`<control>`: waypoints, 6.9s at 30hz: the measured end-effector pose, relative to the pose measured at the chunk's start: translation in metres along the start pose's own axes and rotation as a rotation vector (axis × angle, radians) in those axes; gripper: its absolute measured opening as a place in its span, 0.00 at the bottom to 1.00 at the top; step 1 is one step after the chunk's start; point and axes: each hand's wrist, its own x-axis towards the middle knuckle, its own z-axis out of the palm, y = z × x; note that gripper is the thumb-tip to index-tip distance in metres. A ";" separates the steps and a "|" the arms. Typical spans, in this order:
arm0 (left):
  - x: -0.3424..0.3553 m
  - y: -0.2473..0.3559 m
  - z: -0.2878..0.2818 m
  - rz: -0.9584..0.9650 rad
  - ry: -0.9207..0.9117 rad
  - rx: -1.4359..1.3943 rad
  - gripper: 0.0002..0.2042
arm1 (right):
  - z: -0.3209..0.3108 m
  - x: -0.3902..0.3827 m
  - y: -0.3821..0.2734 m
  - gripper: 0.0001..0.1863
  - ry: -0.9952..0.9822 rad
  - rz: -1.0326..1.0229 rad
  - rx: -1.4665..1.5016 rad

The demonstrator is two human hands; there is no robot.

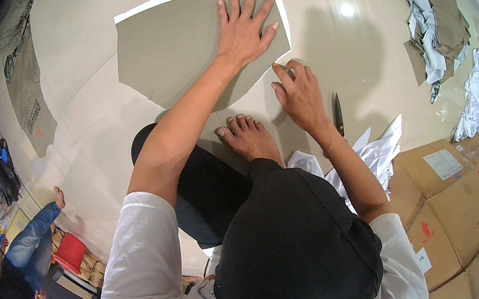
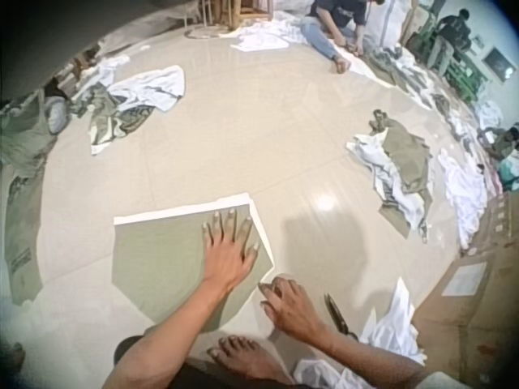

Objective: The person sits on the floor and uses scissors to cut a piece of beige fabric along a white paper template. They smooth the fabric, align the template, and trim the edges to match the pattern shape.

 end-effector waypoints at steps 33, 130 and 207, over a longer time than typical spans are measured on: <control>-0.009 0.007 -0.007 0.028 -0.053 0.020 0.34 | -0.006 -0.003 0.017 0.28 -0.006 -0.013 0.068; -0.024 -0.038 -0.007 -0.270 0.054 0.064 0.38 | 0.000 -0.067 0.027 0.21 -0.189 0.922 1.091; -0.023 -0.038 -0.008 -0.277 0.058 0.073 0.38 | 0.001 -0.011 0.018 0.20 -0.115 0.923 1.082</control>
